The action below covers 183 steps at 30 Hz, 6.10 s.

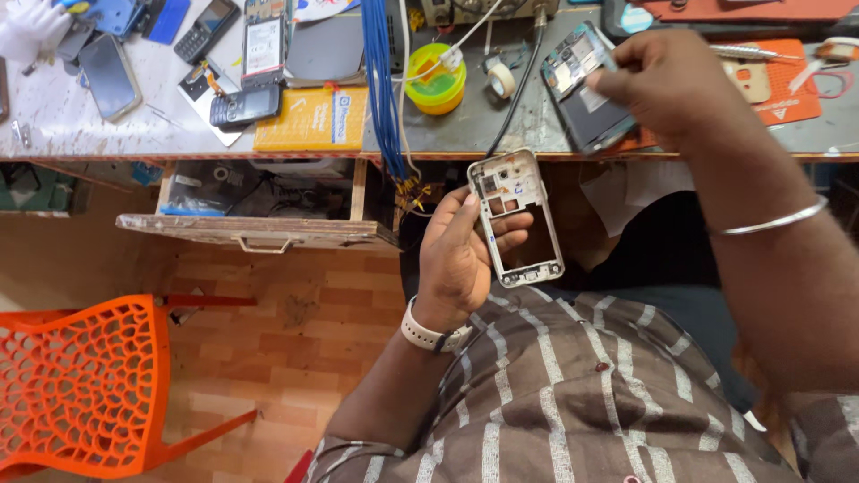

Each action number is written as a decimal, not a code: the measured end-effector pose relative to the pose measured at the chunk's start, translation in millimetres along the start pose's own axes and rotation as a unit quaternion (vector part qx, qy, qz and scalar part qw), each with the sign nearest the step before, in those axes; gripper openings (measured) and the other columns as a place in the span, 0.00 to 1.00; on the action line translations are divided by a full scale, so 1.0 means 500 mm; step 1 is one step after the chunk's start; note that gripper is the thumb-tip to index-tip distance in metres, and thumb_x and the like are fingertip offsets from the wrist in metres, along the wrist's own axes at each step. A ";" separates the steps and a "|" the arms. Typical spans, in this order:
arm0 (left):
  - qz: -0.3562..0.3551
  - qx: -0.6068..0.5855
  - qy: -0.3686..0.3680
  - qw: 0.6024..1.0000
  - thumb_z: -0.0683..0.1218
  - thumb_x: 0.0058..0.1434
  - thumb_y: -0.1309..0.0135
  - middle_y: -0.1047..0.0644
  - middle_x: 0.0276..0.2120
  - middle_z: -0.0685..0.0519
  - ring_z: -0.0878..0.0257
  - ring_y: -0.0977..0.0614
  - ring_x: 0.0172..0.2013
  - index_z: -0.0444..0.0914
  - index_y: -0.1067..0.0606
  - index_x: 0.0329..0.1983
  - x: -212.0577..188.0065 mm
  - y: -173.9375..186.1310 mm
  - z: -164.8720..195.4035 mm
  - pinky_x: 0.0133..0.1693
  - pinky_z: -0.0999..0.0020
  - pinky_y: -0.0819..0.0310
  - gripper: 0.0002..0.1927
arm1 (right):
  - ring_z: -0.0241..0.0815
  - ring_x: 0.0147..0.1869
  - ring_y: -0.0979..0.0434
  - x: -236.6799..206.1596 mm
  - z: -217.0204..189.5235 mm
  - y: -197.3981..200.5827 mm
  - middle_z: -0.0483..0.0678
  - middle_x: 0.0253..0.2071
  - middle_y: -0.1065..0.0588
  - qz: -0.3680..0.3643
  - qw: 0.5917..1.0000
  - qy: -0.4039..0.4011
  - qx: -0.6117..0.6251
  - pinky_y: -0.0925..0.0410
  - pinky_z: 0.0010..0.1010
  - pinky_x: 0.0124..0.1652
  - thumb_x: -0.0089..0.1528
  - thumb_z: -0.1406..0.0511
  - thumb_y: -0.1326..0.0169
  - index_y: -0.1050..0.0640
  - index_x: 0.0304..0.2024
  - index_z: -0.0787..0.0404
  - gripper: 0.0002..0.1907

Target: The person disassembles a smartphone by prying open the back cover and separating the internal components from the frame. They remove the battery and screen assembly, then reassemble the phone by placing the components back into the frame and closing the back cover.

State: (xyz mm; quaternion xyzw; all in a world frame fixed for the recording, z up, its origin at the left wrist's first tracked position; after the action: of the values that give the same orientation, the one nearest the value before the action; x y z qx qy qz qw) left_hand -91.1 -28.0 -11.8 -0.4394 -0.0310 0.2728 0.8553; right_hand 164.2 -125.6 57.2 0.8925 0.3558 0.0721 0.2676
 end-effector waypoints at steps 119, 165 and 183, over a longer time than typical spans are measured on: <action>-0.048 0.201 -0.193 0.959 0.38 0.67 0.40 0.20 0.44 0.51 0.70 0.20 0.42 0.29 0.26 0.55 0.005 -0.098 0.015 0.47 0.75 0.23 0.15 | 0.39 0.40 0.18 -0.269 0.066 -0.153 0.51 0.39 0.21 -0.129 0.873 -0.014 0.471 0.23 0.31 0.40 0.60 0.71 0.39 0.28 0.55 0.68 0.22; -0.098 0.444 -0.266 0.850 0.45 0.64 0.36 0.19 0.36 0.51 0.63 0.18 0.36 0.36 0.23 0.49 -0.061 -0.202 0.070 0.41 0.71 0.22 0.14 | 0.35 0.45 0.19 -0.277 0.003 0.006 0.53 0.43 0.20 0.041 0.902 0.171 0.395 0.25 0.23 0.49 0.71 0.73 0.39 0.23 0.48 0.71 0.06; -0.159 0.629 -0.444 0.618 0.38 0.62 0.37 0.22 0.36 0.51 0.54 0.20 0.37 0.36 0.22 0.47 -0.096 -0.240 0.084 0.40 0.59 0.28 0.11 | 0.40 0.40 0.17 -0.337 -0.091 0.021 0.51 0.40 0.20 0.119 0.934 0.330 -0.069 0.27 0.27 0.38 0.60 0.68 0.33 0.23 0.42 0.64 0.12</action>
State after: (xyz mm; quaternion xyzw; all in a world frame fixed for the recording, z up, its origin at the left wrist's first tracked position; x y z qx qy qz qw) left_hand -91.5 -76.5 115.1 0.3926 -0.2970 0.2466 0.8347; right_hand 31.9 -226.2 111.5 0.8335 0.3098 0.4182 0.1855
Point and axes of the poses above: each hand's wrist, its own x-axis towards the middle knuckle, its own y-axis out of the back of the hand, z = x × y, the point moved 5 cm from there along x, towards the middle knuckle
